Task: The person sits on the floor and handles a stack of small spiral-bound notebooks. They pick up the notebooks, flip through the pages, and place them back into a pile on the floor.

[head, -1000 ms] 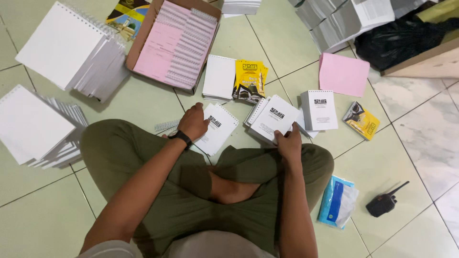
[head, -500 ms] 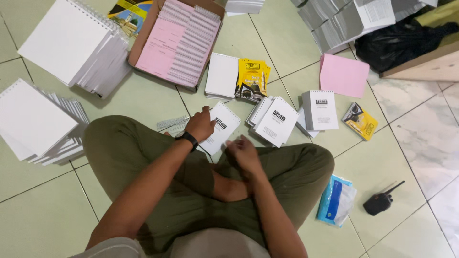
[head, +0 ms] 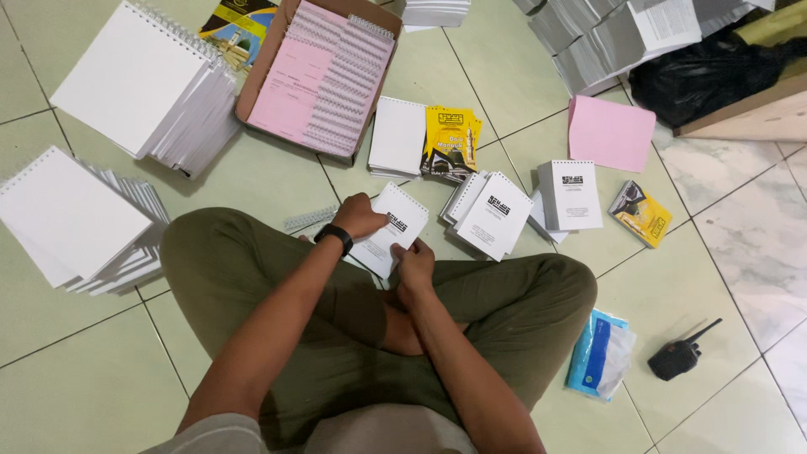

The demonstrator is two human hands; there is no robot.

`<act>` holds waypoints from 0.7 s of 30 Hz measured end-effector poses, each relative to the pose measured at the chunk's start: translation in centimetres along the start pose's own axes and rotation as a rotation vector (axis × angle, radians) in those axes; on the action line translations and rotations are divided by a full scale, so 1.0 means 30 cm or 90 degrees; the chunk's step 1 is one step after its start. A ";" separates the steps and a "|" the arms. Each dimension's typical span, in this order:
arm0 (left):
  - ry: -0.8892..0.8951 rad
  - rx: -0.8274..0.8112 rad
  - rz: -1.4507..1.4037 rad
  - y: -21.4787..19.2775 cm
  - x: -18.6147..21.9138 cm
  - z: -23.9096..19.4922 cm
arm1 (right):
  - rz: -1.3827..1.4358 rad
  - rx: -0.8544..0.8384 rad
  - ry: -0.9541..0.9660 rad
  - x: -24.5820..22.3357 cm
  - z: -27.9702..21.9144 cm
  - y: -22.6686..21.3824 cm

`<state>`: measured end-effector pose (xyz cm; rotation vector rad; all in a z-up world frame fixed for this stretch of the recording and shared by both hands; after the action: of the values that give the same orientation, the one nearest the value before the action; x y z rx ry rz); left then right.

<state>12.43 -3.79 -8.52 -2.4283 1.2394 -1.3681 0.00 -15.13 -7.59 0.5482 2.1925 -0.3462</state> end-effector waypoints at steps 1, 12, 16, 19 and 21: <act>-0.001 0.001 0.000 -0.011 0.007 -0.016 | 0.000 -0.001 0.001 -0.022 -0.022 0.002; -0.018 -0.049 0.040 -0.038 0.026 -0.060 | 0.098 -0.020 -0.004 -0.022 -0.034 -0.022; 0.044 -0.028 0.054 -0.048 0.053 -0.112 | 0.141 -0.032 -0.025 -0.053 -0.057 -0.022; 0.128 -0.004 -0.039 -0.098 0.082 -0.160 | 0.156 -0.059 -0.066 -0.112 -0.074 -0.014; 0.205 0.024 0.004 -0.104 0.054 -0.127 | 0.159 -0.101 -0.134 -0.100 -0.025 -0.027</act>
<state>11.90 -1.71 -3.80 -2.2384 1.2650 -1.8169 0.79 -16.30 -4.73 0.6574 1.9039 -0.0898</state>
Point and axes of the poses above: each hand's wrist, its own z-axis towards the middle knuckle, its own y-axis out of the palm, x = y × z, the point moved 8 cm from there along z, towards the middle knuckle, and after that the axes turned 2 degrees about -y, right-handed, at the moved point
